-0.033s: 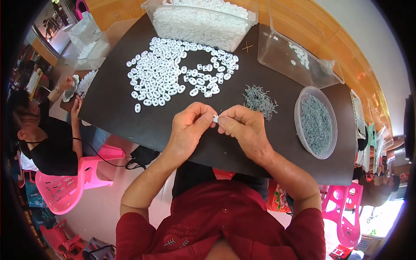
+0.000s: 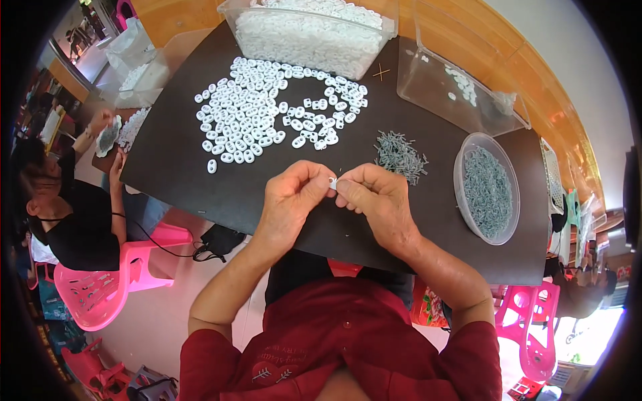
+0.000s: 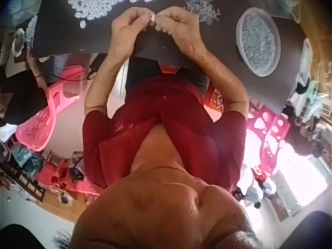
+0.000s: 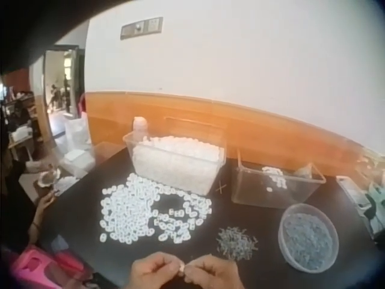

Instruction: Manually inserting metal pins into small white plastic electrical connector housings.

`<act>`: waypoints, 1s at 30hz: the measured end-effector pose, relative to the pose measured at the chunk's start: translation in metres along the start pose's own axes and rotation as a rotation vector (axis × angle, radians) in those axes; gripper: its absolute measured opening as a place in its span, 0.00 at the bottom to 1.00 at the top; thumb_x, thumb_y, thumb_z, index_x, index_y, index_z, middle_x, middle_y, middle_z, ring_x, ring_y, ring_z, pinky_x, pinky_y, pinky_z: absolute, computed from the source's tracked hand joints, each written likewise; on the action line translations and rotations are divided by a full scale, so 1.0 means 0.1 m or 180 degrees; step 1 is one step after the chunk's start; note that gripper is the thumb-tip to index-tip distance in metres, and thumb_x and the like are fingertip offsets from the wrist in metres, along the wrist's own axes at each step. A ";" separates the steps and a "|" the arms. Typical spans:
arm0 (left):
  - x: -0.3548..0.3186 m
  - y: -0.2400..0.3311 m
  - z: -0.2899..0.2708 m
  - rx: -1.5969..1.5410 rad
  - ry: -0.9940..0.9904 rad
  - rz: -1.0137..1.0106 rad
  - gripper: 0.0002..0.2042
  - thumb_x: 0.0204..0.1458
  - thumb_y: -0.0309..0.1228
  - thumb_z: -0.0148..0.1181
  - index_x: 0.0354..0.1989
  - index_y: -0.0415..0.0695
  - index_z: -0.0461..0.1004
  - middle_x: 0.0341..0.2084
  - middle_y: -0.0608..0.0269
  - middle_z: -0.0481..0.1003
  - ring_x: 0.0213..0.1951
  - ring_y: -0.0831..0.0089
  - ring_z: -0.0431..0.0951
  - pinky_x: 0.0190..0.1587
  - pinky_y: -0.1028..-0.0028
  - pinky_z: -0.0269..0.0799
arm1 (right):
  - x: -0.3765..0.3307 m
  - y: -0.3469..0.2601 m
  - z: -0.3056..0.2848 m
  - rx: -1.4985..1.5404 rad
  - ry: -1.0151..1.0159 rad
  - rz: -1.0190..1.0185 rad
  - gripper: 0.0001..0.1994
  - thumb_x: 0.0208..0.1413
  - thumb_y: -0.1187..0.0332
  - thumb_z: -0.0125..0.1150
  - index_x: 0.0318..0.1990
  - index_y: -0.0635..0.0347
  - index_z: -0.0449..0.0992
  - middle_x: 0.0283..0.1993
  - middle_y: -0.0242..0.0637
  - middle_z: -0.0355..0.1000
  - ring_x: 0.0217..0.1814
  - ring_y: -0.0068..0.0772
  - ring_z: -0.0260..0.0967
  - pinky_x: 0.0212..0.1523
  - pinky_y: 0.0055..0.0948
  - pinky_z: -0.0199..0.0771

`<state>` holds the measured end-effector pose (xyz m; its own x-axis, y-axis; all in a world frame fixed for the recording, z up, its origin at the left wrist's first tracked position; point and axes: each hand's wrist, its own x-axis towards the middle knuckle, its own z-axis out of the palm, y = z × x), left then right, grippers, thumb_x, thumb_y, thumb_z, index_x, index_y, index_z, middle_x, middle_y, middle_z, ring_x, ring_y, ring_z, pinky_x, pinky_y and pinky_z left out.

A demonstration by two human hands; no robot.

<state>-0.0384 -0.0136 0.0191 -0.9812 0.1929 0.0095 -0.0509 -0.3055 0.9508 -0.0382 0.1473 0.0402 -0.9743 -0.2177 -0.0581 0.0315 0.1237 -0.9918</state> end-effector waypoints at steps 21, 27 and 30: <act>-0.26 -0.34 0.02 -0.0308 0.0233 0.0338 0.04 0.55 0.22 0.57 0.37 0.35 0.71 0.28 0.68 0.72 0.30 0.86 0.69 0.33 0.85 0.65 | 0.31 0.34 -0.52 -0.4090 0.0897 -0.2049 0.07 0.37 0.77 0.65 0.27 0.57 0.78 0.26 0.35 0.67 0.32 0.40 0.64 0.32 0.36 0.65; -0.27 -0.33 0.04 -0.0354 0.0226 0.0380 0.05 0.55 0.22 0.57 0.38 0.35 0.71 0.28 0.69 0.72 0.30 0.86 0.69 0.34 0.85 0.65 | 0.29 0.28 -0.59 -0.3523 0.0994 -0.1958 0.07 0.38 0.77 0.65 0.27 0.57 0.78 0.26 0.35 0.67 0.31 0.40 0.64 0.31 0.35 0.65; -0.27 -0.34 0.03 -0.0282 0.0260 0.0339 0.05 0.55 0.22 0.57 0.38 0.35 0.72 0.28 0.69 0.72 0.30 0.86 0.69 0.33 0.85 0.65 | 0.27 0.28 -0.54 -0.3261 0.0870 -0.1955 0.06 0.38 0.77 0.65 0.27 0.57 0.77 0.25 0.35 0.67 0.31 0.40 0.64 0.31 0.35 0.65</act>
<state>-0.0093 -0.0055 -0.0126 -0.9936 0.0797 0.0801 0.0415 -0.4019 0.9147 -0.0753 0.1969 0.0172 -0.7840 -0.3132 0.5360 -0.5197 0.8034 -0.2907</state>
